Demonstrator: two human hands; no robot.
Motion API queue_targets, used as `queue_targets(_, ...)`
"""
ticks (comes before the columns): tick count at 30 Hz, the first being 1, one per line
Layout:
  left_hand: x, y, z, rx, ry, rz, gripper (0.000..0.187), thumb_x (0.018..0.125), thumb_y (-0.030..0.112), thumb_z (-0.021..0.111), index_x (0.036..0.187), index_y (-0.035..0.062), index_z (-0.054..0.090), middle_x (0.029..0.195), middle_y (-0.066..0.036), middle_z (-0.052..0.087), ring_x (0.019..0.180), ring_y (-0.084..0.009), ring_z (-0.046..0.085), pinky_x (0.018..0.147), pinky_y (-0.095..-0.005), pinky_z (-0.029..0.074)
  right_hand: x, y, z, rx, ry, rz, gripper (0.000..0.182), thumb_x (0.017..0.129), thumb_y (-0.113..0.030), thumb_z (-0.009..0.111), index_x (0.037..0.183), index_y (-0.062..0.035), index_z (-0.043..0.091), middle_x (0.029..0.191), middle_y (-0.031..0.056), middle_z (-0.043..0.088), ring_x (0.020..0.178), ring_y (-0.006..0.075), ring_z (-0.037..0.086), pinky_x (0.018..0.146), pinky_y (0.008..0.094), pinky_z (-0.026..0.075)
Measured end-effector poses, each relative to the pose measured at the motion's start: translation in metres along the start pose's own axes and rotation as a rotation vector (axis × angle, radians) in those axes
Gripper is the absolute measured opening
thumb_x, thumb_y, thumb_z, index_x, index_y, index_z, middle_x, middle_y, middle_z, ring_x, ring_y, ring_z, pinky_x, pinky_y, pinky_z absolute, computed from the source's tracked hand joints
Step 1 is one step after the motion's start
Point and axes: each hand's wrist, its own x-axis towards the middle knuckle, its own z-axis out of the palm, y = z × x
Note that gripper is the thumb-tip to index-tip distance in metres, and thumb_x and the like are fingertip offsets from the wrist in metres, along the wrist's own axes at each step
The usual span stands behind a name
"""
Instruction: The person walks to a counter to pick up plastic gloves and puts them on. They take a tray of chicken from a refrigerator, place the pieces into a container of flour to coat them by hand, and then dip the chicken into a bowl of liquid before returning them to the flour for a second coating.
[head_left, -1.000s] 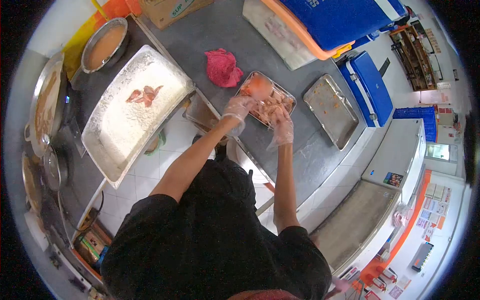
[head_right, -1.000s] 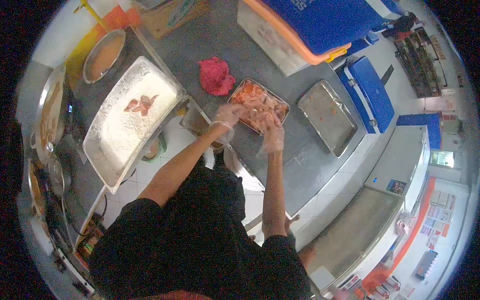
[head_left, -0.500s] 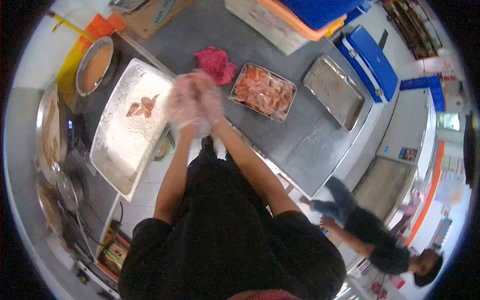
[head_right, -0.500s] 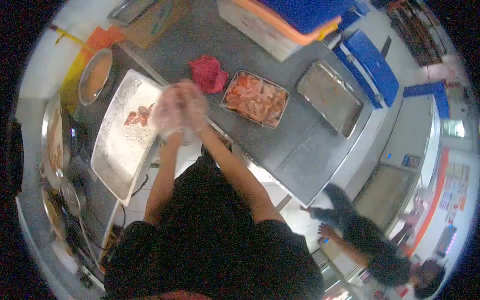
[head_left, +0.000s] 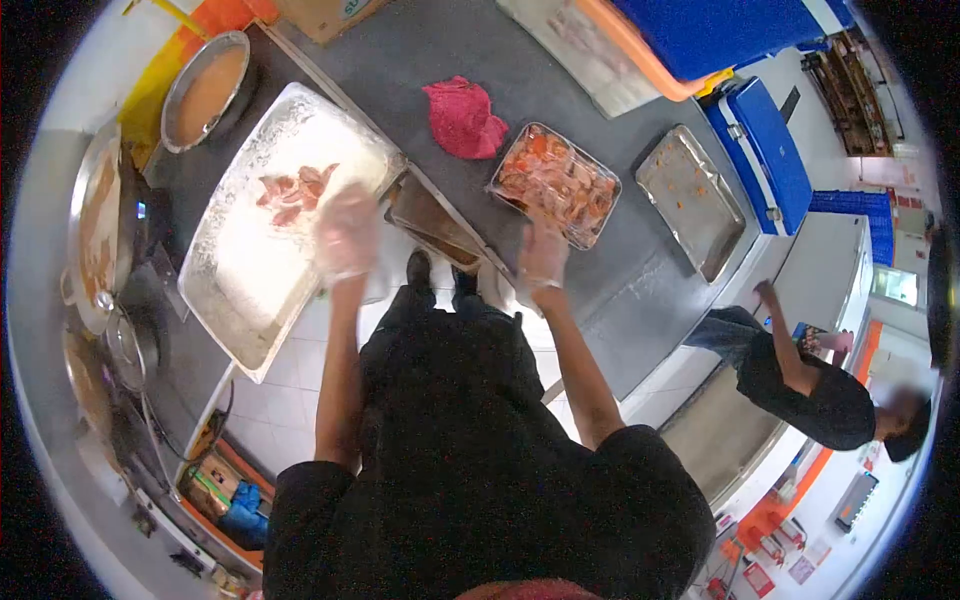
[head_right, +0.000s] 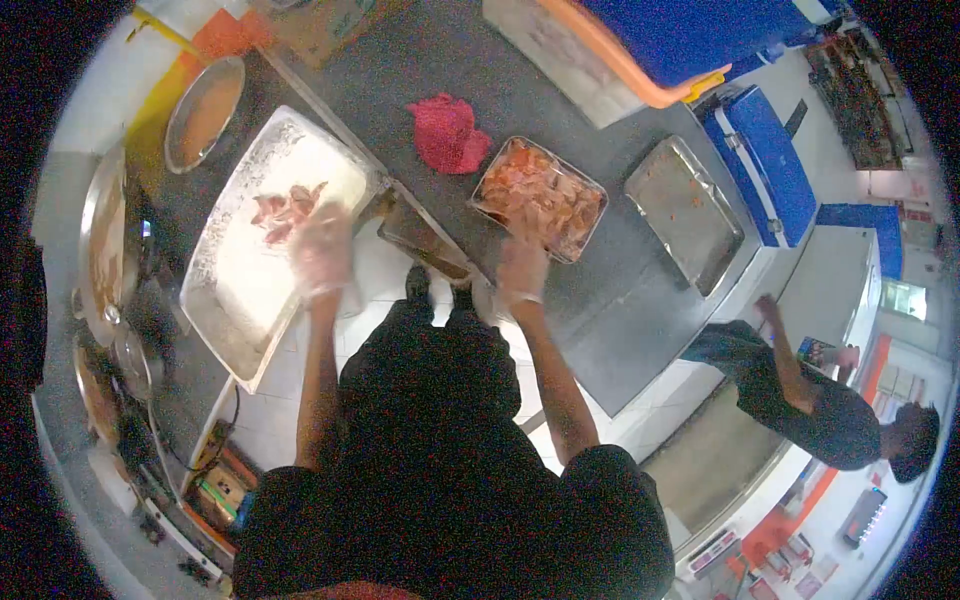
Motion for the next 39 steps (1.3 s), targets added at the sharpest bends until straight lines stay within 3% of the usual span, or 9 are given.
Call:
queue_targets(3,-0.007,0.083,0.064,-0.242,-0.286,0.254,0.019,0.09,0.017,0.057,0.104,0.0046,0.062,0.09,-0.016,0.065,0.084,-0.0361,0.064,0.075,-0.0448,0.051,-0.005,0.021,-0.012,-0.074,-0.172,0.184,0.048,0.087,-0.01,0.056,0.133,-0.0012,0.046,0.121,0.026,0.054,0.113,0.0393,0.052,0.1,0.0484,0.04)
queue_targets(4,-0.009,0.098,0.083,-0.134,-0.716,0.21,0.028,0.093,0.023,0.055,0.115,0.0065,0.063,0.106,-0.014,0.068,0.103,-0.0329,0.063,0.091,-0.0408,0.049,-0.005,0.025,-0.014,-0.054,-0.183,0.206,0.052,0.086,-0.01,0.056,0.135,0.0004,0.043,0.123,0.0282,0.051,0.115,0.0405,0.05,0.102,0.0483,0.039)
queue_targets(8,-0.054,0.091,0.205,-0.021,-0.7,0.541,0.034,0.091,0.013,0.048,0.123,0.0019,0.055,0.108,-0.016,0.065,0.098,-0.0359,0.064,0.085,-0.0457,0.051,0.001,0.013,-0.008,-0.04,-0.057,0.139,0.053,0.089,-0.019,0.054,0.132,0.0089,0.038,0.128,0.0308,0.048,0.123,0.0456,0.043,0.107,0.0479,0.034)
queue_targets(14,-0.046,0.107,0.199,0.094,-0.733,0.444,0.036,0.086,0.009,0.051,0.122,0.003,0.051,0.102,-0.021,0.065,0.094,-0.0352,0.066,0.078,-0.0456,0.053,0.006,0.036,0.016,-0.283,-0.067,0.244,0.063,0.089,-0.023,0.052,0.138,0.0109,0.032,0.135,0.0296,0.046,0.125,0.0436,0.045,0.106,0.0464,0.036)
queue_targets(18,-0.038,0.111,0.178,0.022,-0.781,0.376,0.044,0.084,0.002,0.049,0.128,0.009,0.049,0.11,-0.021,0.064,0.098,-0.0375,0.064,0.083,-0.0475,0.052,0.036,0.032,0.01,-0.396,-0.121,0.334,0.059,0.089,-0.024,0.054,0.138,0.0035,0.039,0.119,0.0224,0.061,0.099,0.0383,0.061,0.09,0.0449,0.046)
queue_targets(27,-0.04,0.103,0.199,-0.247,-0.58,0.152,0.035,0.088,0.004,0.049,0.12,0.0138,0.06,0.114,-0.019,0.063,0.103,-0.0373,0.062,0.091,-0.0446,0.049,0.041,0.074,0.003,-0.166,-0.003,0.096,0.023,0.089,-0.029,0.056,0.089,-0.0091,0.068,0.081,0.0186,0.066,0.077,0.0402,0.064,0.07,0.0499,0.05)
queue_targets(30,-0.038,0.091,0.217,-0.227,-0.573,0.1,0.023,0.089,0.013,0.054,0.108,0.0117,0.067,0.107,-0.018,0.065,0.1,-0.0375,0.062,0.089,-0.0447,0.049,0.04,0.066,-0.014,-0.04,-0.173,0.169,0.029,0.091,-0.028,0.054,0.109,-0.0075,0.065,0.1,0.022,0.066,0.094,0.0416,0.063,0.081,0.0496,0.05)
queue_targets(33,-0.038,0.094,0.217,-0.218,-0.565,0.077,0.02,0.088,0.022,0.059,0.101,0.0108,0.07,0.1,-0.018,0.067,0.096,-0.0375,0.063,0.085,-0.0455,0.05,0.027,0.058,0.023,-0.21,0.202,0.139,0.051,0.091,-0.03,0.055,0.132,-0.0005,0.049,0.128,0.0266,0.053,0.117,0.0448,0.052,0.097,0.049,0.044)
queue_targets(39,-0.03,0.108,0.202,-0.105,-0.574,0.003,0.03,0.09,0.036,0.056,0.096,0.0108,0.071,0.095,-0.018,0.068,0.09,-0.0371,0.064,0.082,-0.0463,0.051,0.051,0.02,-0.01,-0.267,0.019,0.418,0.073,0.086,-0.033,0.064,0.141,0.0058,0.036,0.149,0.0245,0.032,0.129,0.0446,0.041,0.107,0.0466,0.035)
